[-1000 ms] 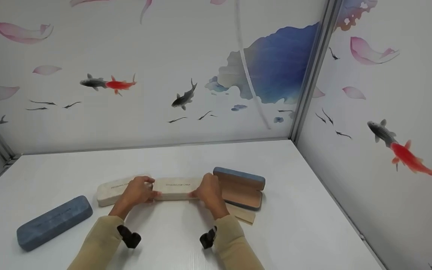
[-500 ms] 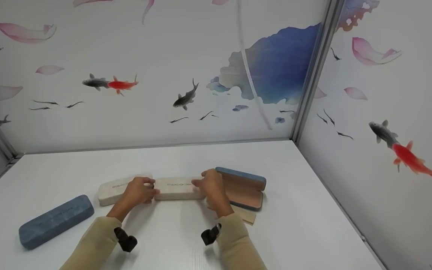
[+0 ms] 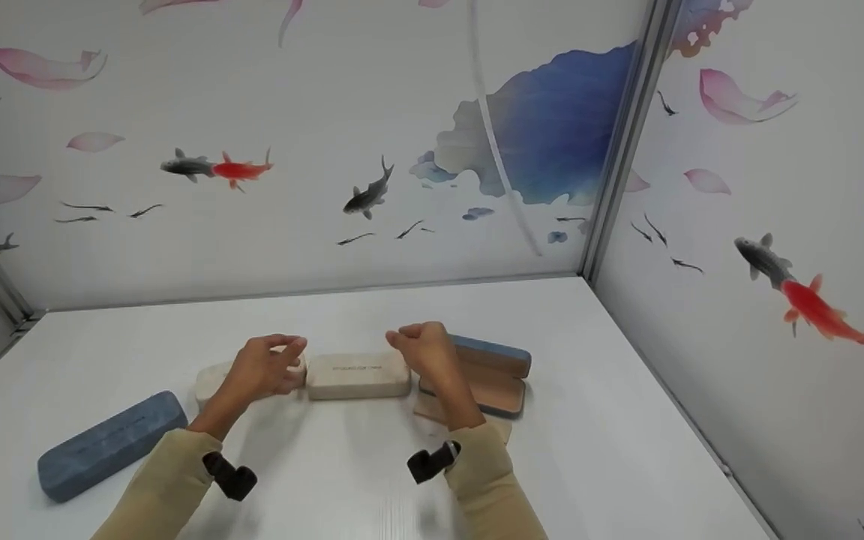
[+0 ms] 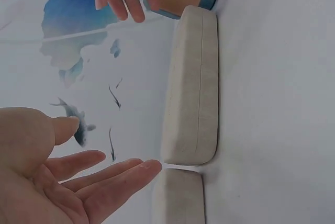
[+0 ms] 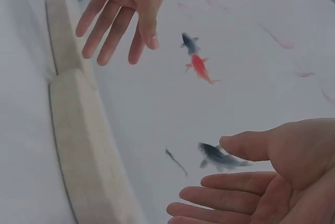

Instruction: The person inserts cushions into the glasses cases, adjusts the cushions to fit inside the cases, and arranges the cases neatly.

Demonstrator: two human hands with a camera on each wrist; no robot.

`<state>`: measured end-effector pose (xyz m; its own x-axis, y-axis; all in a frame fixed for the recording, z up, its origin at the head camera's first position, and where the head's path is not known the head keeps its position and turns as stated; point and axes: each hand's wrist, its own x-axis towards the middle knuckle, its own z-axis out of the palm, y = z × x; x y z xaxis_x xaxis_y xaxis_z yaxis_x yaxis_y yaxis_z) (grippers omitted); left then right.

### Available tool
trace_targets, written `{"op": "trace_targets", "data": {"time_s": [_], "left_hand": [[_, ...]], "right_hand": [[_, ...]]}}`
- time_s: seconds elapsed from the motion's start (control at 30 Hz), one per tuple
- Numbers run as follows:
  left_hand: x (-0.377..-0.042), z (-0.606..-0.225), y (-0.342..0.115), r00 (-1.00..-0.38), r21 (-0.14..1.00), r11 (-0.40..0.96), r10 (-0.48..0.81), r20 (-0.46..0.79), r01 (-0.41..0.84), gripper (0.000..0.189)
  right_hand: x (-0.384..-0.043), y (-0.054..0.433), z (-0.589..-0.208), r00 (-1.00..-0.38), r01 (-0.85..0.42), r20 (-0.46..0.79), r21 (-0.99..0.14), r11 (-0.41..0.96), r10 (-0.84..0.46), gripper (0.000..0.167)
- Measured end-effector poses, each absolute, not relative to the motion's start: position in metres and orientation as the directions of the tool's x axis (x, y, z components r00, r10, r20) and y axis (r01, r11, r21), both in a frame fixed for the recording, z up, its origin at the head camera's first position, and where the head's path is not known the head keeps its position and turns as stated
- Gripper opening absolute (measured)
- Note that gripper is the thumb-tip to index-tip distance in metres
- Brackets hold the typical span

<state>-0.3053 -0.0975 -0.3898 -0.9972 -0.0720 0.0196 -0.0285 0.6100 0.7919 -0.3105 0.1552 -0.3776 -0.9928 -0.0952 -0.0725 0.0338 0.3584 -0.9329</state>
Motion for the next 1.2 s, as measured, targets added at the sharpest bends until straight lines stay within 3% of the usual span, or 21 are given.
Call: {"op": "trace_targets", "data": {"time_s": [0.33,0.57,0.73,1.0,1.2], "left_hand": [[-0.294,-0.36,-0.098,-0.996,0.827,0.559,-0.022,0.091,0.064,0.043],[-0.287,-0.348,-0.083,-1.0,0.887,0.461,0.001,0.031,0.028,0.045],[-0.285,-0.353,-0.069,-0.999,0.917,0.398,0.033,0.025,0.036,0.043],[-0.285,-0.367,-0.042,-0.994,0.926,0.373,0.106,0.028,0.066,0.046],[-0.285,-0.382,-0.024,-0.994,0.951,0.307,0.114,0.004,0.039,0.044]], "right_hand": [[-0.287,0.173,-0.354,-0.998,-0.011,-0.014,-0.925,0.381,-0.064,0.045],[-0.28,0.189,-0.354,-0.999,-0.047,0.045,-0.896,0.441,-0.015,0.043],[-0.274,0.202,-0.36,-0.998,-0.023,0.048,-0.897,0.441,0.044,0.043],[-0.261,0.228,-0.378,-0.993,-0.036,0.068,-0.953,0.302,0.095,0.047],[-0.255,0.25,-0.395,-0.981,-0.032,0.088,-0.951,0.306,0.171,0.046]]}}
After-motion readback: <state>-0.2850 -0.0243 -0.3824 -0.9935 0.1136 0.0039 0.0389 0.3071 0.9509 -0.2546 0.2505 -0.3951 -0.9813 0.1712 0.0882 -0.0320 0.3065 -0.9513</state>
